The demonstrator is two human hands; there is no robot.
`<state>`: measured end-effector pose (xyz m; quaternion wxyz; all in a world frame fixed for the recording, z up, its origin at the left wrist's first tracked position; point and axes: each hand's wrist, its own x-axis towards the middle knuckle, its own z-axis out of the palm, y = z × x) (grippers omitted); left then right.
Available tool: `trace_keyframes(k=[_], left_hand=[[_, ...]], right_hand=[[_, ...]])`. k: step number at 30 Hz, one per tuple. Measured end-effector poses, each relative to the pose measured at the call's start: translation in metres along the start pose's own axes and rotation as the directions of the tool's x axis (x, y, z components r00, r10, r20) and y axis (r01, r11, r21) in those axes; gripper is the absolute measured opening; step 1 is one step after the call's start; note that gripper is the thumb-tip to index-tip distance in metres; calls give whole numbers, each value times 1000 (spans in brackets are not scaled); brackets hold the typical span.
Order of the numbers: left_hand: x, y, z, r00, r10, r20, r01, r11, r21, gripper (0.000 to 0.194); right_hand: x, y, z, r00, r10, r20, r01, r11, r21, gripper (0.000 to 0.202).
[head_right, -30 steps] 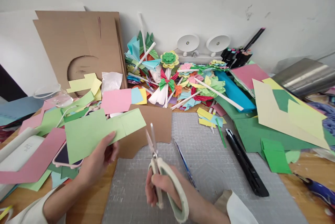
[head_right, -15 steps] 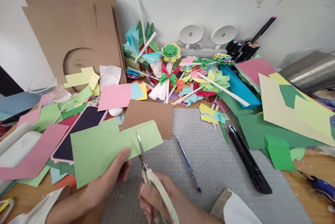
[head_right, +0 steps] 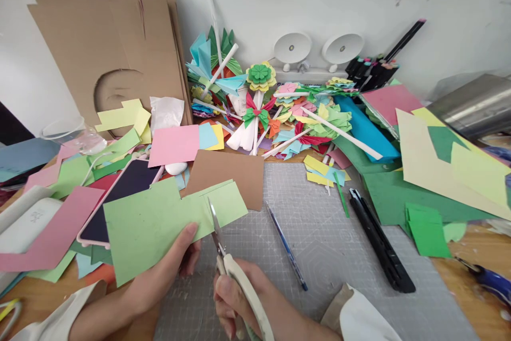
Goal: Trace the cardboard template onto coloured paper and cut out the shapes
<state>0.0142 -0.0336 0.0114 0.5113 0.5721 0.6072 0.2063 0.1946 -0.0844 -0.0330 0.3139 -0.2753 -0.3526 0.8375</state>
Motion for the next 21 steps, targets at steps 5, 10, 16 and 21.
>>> trace_keyframes(k=[5, 10, 16, 21], left_hand=[[1, 2, 0, 1000, 2, 8, -2, 1000, 3, 63], [1, 3, -1, 1000, 12, 27, -12, 1000, 5, 63], [0, 3, -2, 1000, 8, 19, -8, 1000, -16, 62], [0, 5, -2, 999, -19, 27, 18, 1000, 2, 62]], right_hand=[[0, 2, 0, 1000, 5, -16, -5, 1000, 3, 54], [1, -10, 8, 998, 29, -58, -30, 999, -17, 55], [0, -16, 13, 994, 72, -84, -72, 997, 4, 55], [0, -11, 9, 995, 72, -70, -70, 997, 33, 54]])
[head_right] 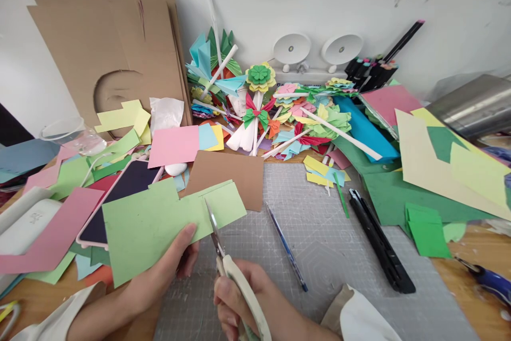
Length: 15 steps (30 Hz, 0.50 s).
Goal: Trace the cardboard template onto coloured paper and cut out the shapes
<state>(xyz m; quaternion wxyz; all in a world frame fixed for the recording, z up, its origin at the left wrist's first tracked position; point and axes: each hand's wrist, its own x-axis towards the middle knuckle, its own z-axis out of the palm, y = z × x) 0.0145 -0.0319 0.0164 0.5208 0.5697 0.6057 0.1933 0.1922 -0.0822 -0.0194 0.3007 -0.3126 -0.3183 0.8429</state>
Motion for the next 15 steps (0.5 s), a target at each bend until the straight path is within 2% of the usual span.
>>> trace_keyframes(k=[6, 15], left_hand=[[-2, 1, 0, 990, -3, 141, -9, 996, 84, 65], [-1, 1, 2, 993, -26, 117, 16, 996, 93, 68]], right_hand=[[2, 3, -5, 993, -99, 65, 100, 995, -21, 57], [2, 3, -1, 995, -88, 45, 89, 996, -21, 53]])
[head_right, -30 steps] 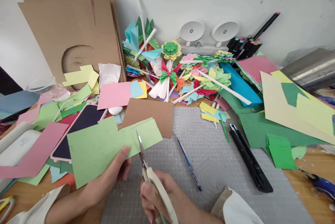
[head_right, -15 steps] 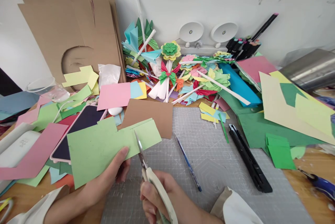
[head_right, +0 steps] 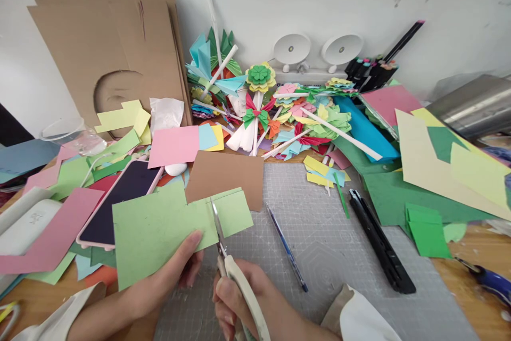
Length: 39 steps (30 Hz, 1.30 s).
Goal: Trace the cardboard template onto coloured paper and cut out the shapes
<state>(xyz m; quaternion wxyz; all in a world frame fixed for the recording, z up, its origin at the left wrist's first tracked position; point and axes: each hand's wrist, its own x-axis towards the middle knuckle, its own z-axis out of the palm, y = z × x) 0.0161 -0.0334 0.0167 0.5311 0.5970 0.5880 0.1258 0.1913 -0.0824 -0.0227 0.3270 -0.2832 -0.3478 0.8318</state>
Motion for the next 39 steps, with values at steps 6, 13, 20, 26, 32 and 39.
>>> trace_keyframes(k=[6, 13, 20, 26, 32, 39], left_hand=[[1, -4, 2, 999, -32, 21, 33, 999, -24, 66], [-1, -2, 2, 989, 49, 138, -51, 999, 12, 69], [-3, -1, 1, 985, 67, 157, -68, 998, 0, 69], [-3, -3, 2, 988, 34, 150, -34, 999, -6, 71], [-1, -3, 1, 984, 51, 169, -51, 999, -2, 70], [0, -1, 0, 989, 25, 144, -21, 999, -31, 68]], right_hand=[[-2, -6, 5, 994, 84, -68, -84, 996, 12, 52], [0, 11, -7, 998, -66, 0, 66, 998, -9, 52], [1, 13, -4, 998, -67, -16, 67, 997, 36, 54], [-1, 2, 1, 998, -9, -54, 10, 1000, 11, 53], [-2, -2, 6, 995, 34, -97, -29, 998, 51, 52], [0, -3, 5, 987, 67, -143, -61, 997, 47, 54]])
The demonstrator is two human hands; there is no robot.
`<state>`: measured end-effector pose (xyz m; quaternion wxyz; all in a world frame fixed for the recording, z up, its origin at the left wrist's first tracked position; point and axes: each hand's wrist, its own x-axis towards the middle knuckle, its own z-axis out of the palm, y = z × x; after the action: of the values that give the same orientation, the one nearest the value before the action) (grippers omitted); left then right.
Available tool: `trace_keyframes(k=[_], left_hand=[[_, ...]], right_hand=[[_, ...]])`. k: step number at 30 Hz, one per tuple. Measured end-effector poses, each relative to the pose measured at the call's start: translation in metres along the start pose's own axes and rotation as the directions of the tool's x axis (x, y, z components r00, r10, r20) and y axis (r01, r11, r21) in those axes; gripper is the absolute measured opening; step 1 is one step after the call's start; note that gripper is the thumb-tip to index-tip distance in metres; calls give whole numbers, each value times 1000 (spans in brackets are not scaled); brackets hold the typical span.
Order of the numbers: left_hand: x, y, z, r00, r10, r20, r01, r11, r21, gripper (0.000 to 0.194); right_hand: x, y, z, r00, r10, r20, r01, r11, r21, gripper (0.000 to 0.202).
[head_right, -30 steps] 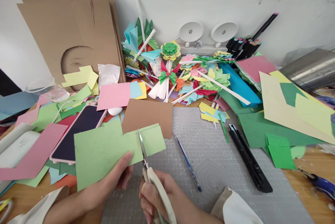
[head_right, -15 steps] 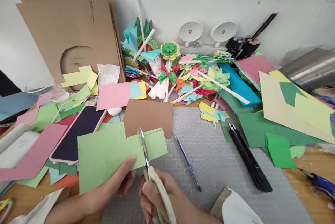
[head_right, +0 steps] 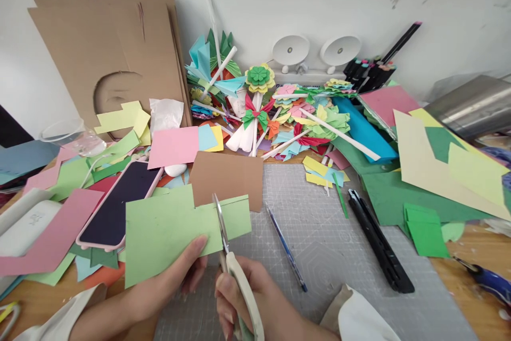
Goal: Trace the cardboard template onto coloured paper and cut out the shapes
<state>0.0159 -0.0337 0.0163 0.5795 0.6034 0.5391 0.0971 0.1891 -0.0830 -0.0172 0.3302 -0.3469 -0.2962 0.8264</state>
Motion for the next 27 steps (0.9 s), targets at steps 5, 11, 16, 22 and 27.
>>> trace_keyframes(k=[5, 11, 16, 22, 27], left_hand=[[9, -3, 0, 997, 3, -75, -19, 977, -214, 55], [23, -9, -18, 967, -5, -257, -121, 874, -471, 46], [28, -6, -43, 921, 52, -385, -247, 843, -478, 39], [36, -9, -58, 931, 93, -353, -255, 857, -448, 37], [44, -13, -57, 955, 113, -274, -224, 881, -416, 40]], right_hand=[[7, 2, -5, 999, 45, -21, -45, 999, -21, 58], [-1, -8, -5, 993, 119, -17, -120, 972, -204, 58], [-32, -35, 0, 982, 68, -176, -176, 665, -726, 39], [-37, -30, 4, 964, -236, -120, -162, -166, -973, 7], [-27, -27, 4, 941, -299, 157, 7, -446, -895, 17]])
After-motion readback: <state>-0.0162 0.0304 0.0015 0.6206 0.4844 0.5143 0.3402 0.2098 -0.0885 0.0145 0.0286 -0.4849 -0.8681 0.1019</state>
